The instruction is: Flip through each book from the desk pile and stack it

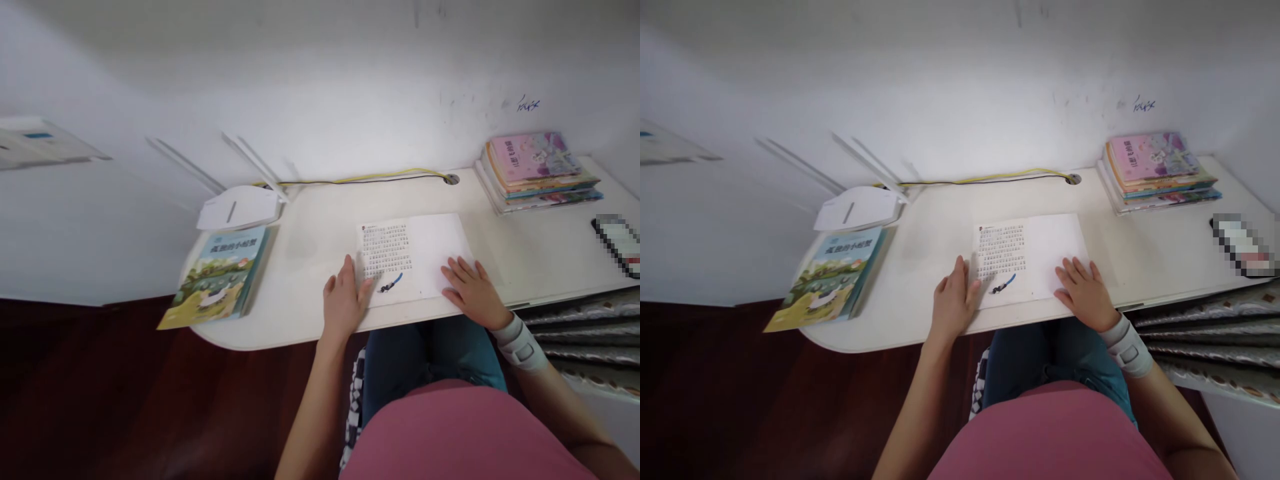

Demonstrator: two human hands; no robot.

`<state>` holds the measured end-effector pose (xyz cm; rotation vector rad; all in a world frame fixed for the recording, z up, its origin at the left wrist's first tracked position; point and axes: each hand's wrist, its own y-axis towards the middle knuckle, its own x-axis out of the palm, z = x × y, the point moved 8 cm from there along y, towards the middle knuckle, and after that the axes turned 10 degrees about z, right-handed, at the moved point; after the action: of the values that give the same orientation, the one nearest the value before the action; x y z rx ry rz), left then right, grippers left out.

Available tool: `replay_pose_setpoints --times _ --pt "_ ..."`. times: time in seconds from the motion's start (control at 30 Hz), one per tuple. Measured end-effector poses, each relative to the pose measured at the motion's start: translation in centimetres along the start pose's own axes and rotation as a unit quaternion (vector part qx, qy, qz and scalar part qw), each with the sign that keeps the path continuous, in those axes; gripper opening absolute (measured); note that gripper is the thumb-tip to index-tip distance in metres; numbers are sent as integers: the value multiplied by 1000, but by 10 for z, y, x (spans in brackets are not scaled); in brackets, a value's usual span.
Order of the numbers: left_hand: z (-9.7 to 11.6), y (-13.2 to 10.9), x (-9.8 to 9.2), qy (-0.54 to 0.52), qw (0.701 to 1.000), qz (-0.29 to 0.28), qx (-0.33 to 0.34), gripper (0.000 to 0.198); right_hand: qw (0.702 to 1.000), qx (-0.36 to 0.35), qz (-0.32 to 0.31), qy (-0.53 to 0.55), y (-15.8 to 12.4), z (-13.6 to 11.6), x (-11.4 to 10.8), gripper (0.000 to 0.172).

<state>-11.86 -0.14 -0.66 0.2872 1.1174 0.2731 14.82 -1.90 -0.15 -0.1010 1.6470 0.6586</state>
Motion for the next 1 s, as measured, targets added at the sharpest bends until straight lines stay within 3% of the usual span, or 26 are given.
replay_pose_setpoints --times 0.07,0.23,0.37,0.5,0.67,0.83,1.0 --pt "2 -1 -3 -6 1000 5 4 63 1000 3 -3 3 0 1 1 48" --pt "23 2 -20 -52 995 79 11 50 1000 8 -8 11 0 0 0 47" --pt "35 8 1 -95 995 13 -22 56 1000 10 -6 13 0 1 -1 47" --pt "24 7 12 -84 994 -9 -63 62 1000 16 5 20 1 1 -3 47" --pt "7 0 3 -79 993 27 -78 61 999 9 23 31 6 -21 -8 41" --pt "13 -1 5 -50 997 25 -50 65 997 -21 21 67 9 -48 -6 48" --pt "14 0 5 -37 997 29 -61 66 998 10 30 63 7 -42 -5 42"
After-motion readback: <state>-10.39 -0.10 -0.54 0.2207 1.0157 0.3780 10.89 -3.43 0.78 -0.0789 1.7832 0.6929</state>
